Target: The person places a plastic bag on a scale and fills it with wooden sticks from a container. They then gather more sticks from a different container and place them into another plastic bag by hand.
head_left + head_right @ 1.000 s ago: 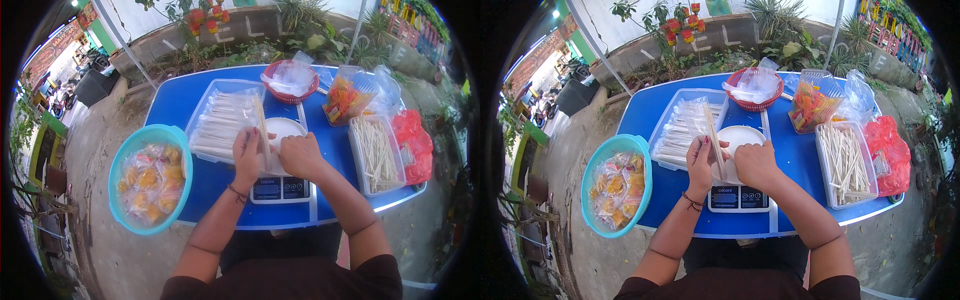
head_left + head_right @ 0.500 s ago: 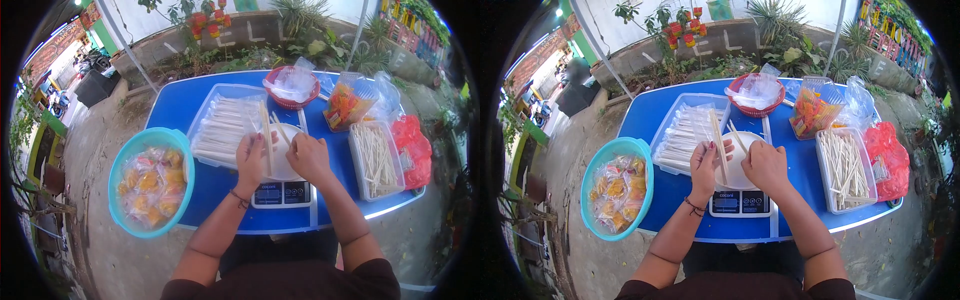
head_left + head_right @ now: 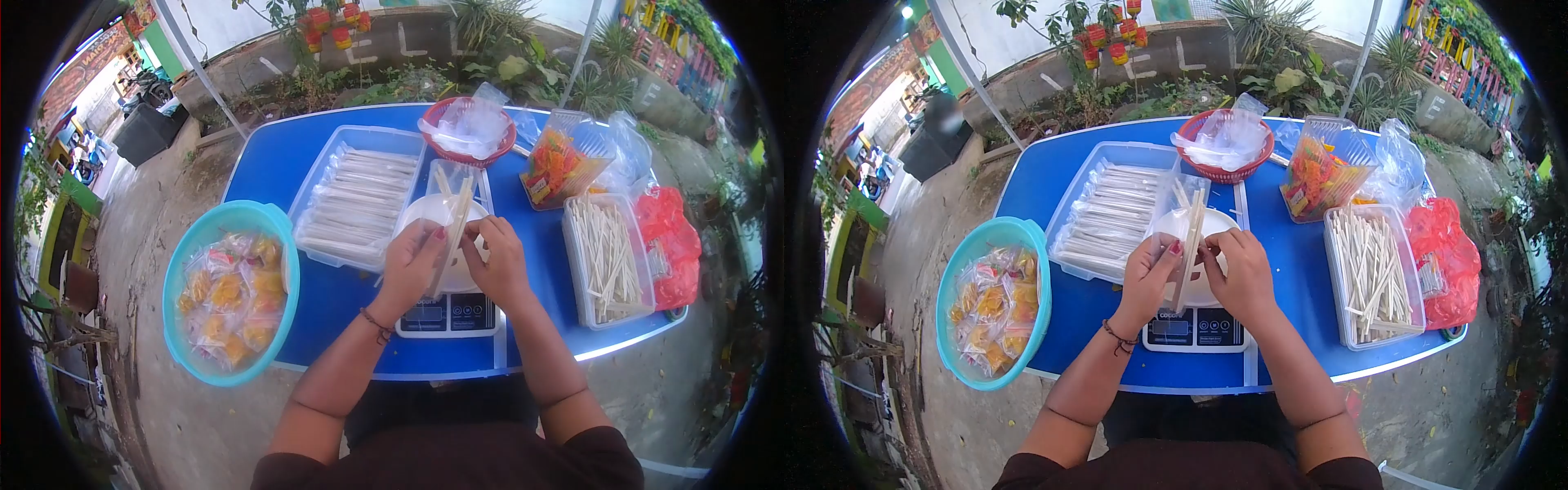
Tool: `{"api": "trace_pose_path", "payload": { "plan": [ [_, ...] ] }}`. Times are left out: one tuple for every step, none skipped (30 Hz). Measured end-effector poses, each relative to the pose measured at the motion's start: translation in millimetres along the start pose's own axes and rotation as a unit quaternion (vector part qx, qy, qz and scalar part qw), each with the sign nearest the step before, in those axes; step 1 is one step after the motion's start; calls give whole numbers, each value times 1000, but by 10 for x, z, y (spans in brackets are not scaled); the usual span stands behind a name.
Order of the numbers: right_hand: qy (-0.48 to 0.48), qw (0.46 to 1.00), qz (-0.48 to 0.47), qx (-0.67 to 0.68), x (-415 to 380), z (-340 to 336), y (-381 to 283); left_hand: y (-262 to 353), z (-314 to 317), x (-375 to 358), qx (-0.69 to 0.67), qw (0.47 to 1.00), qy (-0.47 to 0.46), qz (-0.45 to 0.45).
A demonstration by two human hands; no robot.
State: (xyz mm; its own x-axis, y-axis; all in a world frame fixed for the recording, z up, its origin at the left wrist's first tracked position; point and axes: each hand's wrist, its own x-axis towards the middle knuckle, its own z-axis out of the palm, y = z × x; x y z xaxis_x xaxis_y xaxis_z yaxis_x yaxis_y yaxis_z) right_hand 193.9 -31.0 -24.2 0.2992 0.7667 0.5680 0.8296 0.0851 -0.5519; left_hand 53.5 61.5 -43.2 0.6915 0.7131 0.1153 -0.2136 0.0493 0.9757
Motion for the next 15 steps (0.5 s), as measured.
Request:
{"api": "trace_pose_path", "payload": {
  "plan": [
    [-5, 1000, -2, 23, 9, -21, 23, -3, 18, -4, 6, 1000, 4, 2],
    [-26, 999, 21, 41, 20, -66, 22, -3, 33, -9, 12, 1000, 7, 5],
    [-47, 996, 44, 59, 35, -130, 4, -2, 42, -12, 21, 1000, 3, 10],
    [-68, 993, 67, 77, 46, -170, 1, 3, 47, -15, 30, 999, 0, 14],
    [-26, 992, 68, 102, 48, -167, 27, 8, 50, -22, 39, 999, -4, 19],
    [16, 990, 70, 125, 50, -149, 69, 23, 49, -32, 39, 999, -13, 6],
    [59, 985, 70, 147, 59, -140, 121, 47, 49, -38, 38, 999, -22, -6],
    [95, 983, 61, 146, 70, -151, 190, 67, 54, -39, 36, 999, -31, -17],
    [125, 970, 80, 193, 72, -193, 214, 78, 59, -39, 67, 997, -41, -8],
    [153, 954, 98, 239, 70, -232, 230, 88, 63, -40, 98, 994, -49, 2],
    [181, 934, 116, 286, 68, -271, 246, 97, 73, -42, 130, 990, -57, 12],
    [200, 935, 83, 282, 68, -313, 261, 111, 87, -48, 127, 990, -59, 9],
    [223, 925, 69, 301, 74, -333, 277, 129, 99, -54, 124, 990, -60, 6],
    [246, 913, 55, 319, 82, -345, 292, 136, 105, -59, 122, 991, -60, 3],
    [269, 901, 41, 337, 87, -355, 301, 130, 101, -59, 132, 990, -57, 2]
  ]
}}
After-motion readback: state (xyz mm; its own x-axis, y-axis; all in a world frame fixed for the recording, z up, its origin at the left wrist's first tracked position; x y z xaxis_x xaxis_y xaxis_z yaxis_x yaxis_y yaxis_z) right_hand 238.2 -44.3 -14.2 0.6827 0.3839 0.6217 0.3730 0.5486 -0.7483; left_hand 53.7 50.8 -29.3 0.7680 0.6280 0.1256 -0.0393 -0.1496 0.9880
